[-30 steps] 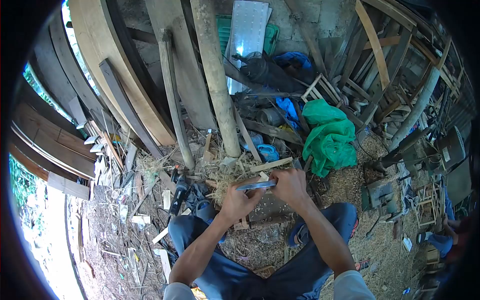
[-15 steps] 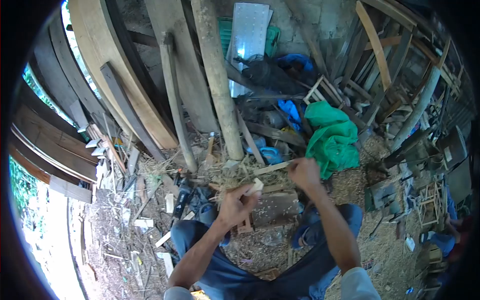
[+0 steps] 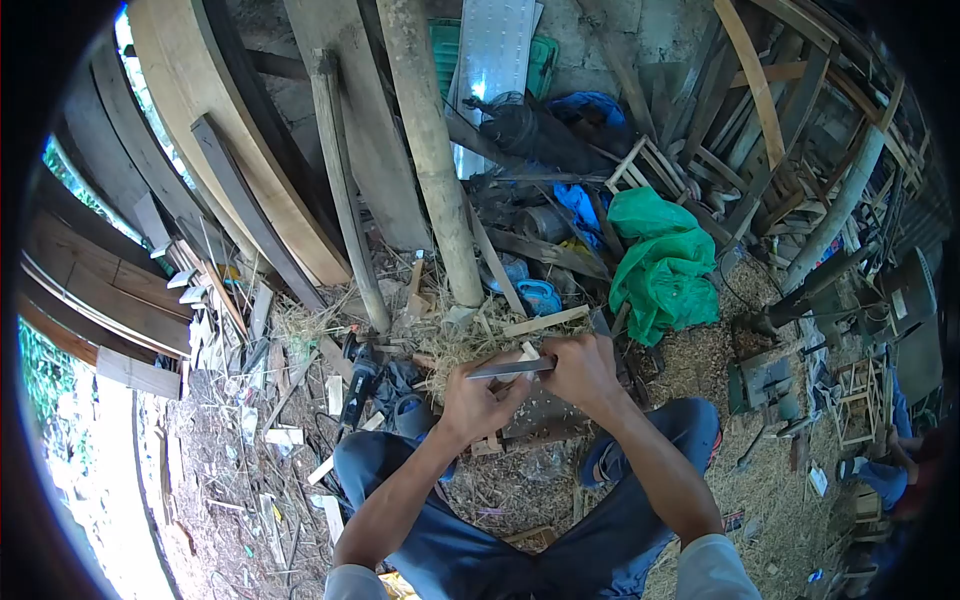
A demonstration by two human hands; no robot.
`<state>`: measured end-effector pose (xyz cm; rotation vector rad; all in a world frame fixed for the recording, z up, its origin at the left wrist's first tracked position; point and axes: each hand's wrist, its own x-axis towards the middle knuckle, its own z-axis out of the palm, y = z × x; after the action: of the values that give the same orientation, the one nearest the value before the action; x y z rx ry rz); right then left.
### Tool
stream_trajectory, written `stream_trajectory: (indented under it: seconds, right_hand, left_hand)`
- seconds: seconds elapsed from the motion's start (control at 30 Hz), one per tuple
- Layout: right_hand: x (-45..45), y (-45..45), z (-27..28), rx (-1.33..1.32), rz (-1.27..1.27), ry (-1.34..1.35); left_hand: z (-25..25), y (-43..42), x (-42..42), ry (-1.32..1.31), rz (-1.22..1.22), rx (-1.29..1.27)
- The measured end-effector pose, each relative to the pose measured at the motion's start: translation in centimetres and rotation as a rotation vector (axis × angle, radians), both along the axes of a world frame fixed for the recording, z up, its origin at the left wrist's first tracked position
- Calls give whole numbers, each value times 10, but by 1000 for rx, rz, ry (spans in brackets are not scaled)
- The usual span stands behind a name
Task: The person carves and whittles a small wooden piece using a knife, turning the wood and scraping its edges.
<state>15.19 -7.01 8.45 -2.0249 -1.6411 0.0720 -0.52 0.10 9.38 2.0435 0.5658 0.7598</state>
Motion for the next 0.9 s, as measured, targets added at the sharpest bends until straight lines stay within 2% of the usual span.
stream_trajectory:
  seconds: [0.23,0.33,0.4,0.73,0.83,0.9]
  right_hand:
    - [5,2,1,-92,-6,33]
    - [10,8,-12,-128,-36,27]
    - [11,9,-15,-136,-35,33]
    - [21,16,-36,-143,-37,32]
    - [23,18,-43,-162,-32,23]
    - [28,16,-38,-236,-43,12]
  left_hand:
    - [-11,2,4,8,-38,28]
    - [-16,1,6,-91,19,-67]
    - [-15,3,3,25,22,-37]
    - [-42,12,3,118,41,-118]
    - [-59,14,6,42,45,-205]
    - [-64,11,11,-156,29,-280]
